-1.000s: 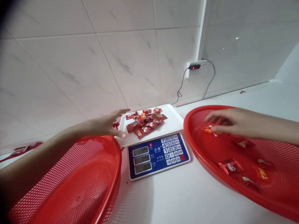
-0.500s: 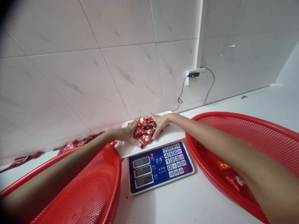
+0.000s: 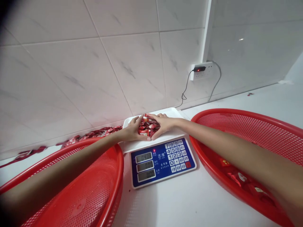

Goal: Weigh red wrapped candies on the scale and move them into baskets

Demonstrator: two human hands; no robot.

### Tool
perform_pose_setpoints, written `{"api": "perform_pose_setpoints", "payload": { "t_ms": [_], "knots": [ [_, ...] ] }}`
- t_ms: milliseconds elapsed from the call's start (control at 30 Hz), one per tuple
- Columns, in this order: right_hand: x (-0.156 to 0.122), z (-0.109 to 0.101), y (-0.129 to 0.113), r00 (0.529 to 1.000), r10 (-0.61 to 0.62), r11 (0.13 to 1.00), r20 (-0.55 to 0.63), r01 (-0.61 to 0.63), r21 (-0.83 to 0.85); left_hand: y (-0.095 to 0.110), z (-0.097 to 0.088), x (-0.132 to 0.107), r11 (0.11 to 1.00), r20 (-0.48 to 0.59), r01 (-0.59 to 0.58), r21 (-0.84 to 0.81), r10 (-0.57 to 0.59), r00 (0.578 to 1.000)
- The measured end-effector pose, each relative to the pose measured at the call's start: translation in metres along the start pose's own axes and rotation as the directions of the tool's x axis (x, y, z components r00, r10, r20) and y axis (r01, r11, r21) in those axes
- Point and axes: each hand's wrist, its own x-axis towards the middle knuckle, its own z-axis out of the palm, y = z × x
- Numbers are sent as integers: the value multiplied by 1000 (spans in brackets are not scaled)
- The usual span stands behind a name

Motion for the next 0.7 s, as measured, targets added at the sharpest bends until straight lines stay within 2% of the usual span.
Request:
{"api": "perform_pose_setpoints", "payload": {
  "t_ms": [133, 267, 333, 533, 700],
  "knots": [
    [2, 4, 0, 1000, 22, 998, 4, -22, 62, 3, -5, 20, 999, 42, -36, 6, 36, 998],
    [1, 2, 2, 998, -51, 997, -22, 52, 65, 0, -15, 36, 992, 115, -124, -35, 127, 985],
    [0, 2, 4, 996, -79, 993, -42, 82, 81, -3, -16, 37, 985, 117, -161, -63, 167, 979],
    [-6, 1, 7, 998, -44, 980, -53, 53, 191, -3, -6, 16, 961, 11, -252, -113, 254, 967],
    [-13, 1, 8, 995, 11, 1000, -102, -14, -27, 2, 0, -1, 962, -133, -262, -76, 251, 959]
  ]
}}
